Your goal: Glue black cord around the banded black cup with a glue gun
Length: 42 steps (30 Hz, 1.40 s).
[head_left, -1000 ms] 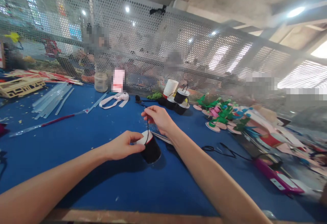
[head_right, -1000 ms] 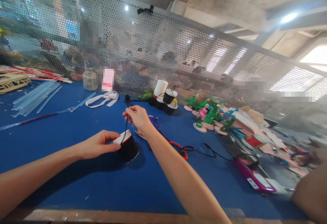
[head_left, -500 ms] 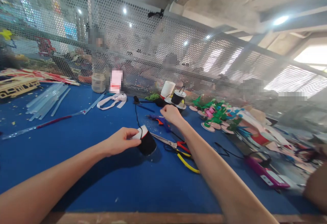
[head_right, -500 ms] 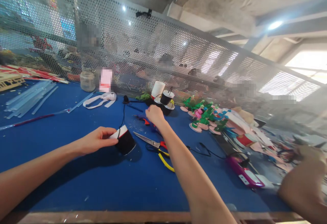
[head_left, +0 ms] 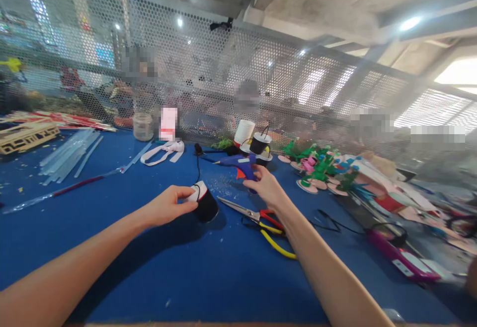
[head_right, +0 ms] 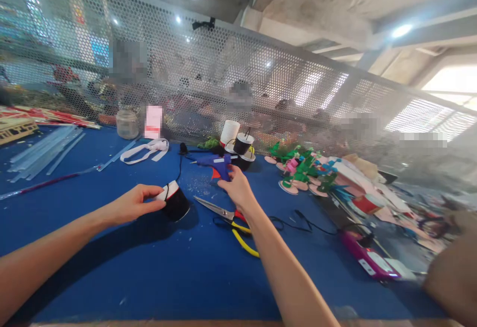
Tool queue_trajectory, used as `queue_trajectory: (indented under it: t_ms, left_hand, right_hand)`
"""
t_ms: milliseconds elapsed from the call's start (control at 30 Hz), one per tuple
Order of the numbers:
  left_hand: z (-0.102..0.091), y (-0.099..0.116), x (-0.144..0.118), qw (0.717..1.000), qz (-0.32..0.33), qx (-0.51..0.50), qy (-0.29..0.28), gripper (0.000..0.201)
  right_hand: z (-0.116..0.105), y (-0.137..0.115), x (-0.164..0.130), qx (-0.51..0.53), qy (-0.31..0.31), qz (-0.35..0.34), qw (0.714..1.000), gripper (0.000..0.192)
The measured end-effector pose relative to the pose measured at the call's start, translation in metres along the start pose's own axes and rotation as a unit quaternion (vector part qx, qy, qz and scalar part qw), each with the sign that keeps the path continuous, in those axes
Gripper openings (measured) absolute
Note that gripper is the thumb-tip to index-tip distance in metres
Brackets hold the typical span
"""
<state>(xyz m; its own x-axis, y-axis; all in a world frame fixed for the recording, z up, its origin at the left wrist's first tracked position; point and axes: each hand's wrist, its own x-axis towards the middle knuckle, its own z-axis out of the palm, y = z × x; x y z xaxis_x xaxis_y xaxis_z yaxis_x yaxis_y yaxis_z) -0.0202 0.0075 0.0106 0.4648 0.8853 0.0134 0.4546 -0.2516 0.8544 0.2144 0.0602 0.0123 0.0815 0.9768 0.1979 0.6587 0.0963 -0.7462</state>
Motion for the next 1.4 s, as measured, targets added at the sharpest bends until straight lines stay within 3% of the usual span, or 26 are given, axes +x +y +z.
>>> queue_trajectory:
  t_ms: [100, 267, 367, 500, 933, 1400]
  left_hand:
    - [-0.001, 0.0, 0.0, 1.0, 0.003, 0.008, -0.004, 0.028]
    - [-0.001, -0.003, 0.0, 1.0, 0.002, 0.001, 0.0, 0.028]
    - [0.0, -0.006, 0.002, 1.0, 0.003, 0.007, 0.003, 0.027]
    - [0.001, -0.009, 0.003, 1.0, 0.003, -0.001, 0.008, 0.025]
    - [0.004, -0.009, 0.004, 1.0, 0.016, -0.02, 0.015, 0.017]
    - [0.004, -0.014, 0.006, 1.0, 0.026, 0.006, 0.016, 0.017]
  right_hand:
    - [-0.014, -0.012, -0.024, 0.145, -0.064, 0.007, 0.987, 0.023]
    - [-0.011, -0.021, -0.057, 0.136, -0.123, -0.067, 0.981, 0.024]
    - [-0.006, -0.022, -0.068, 0.1, -0.146, -0.056, 0.983, 0.022]
    - [-0.003, -0.025, -0.077, 0.043, -0.146, -0.035, 0.988, 0.023]
    - [-0.001, -0.029, -0.083, -0.075, -0.117, -0.139, 0.98, 0.018]
    - [0.001, -0.027, -0.084, -0.083, -0.094, -0.184, 0.975, 0.017]
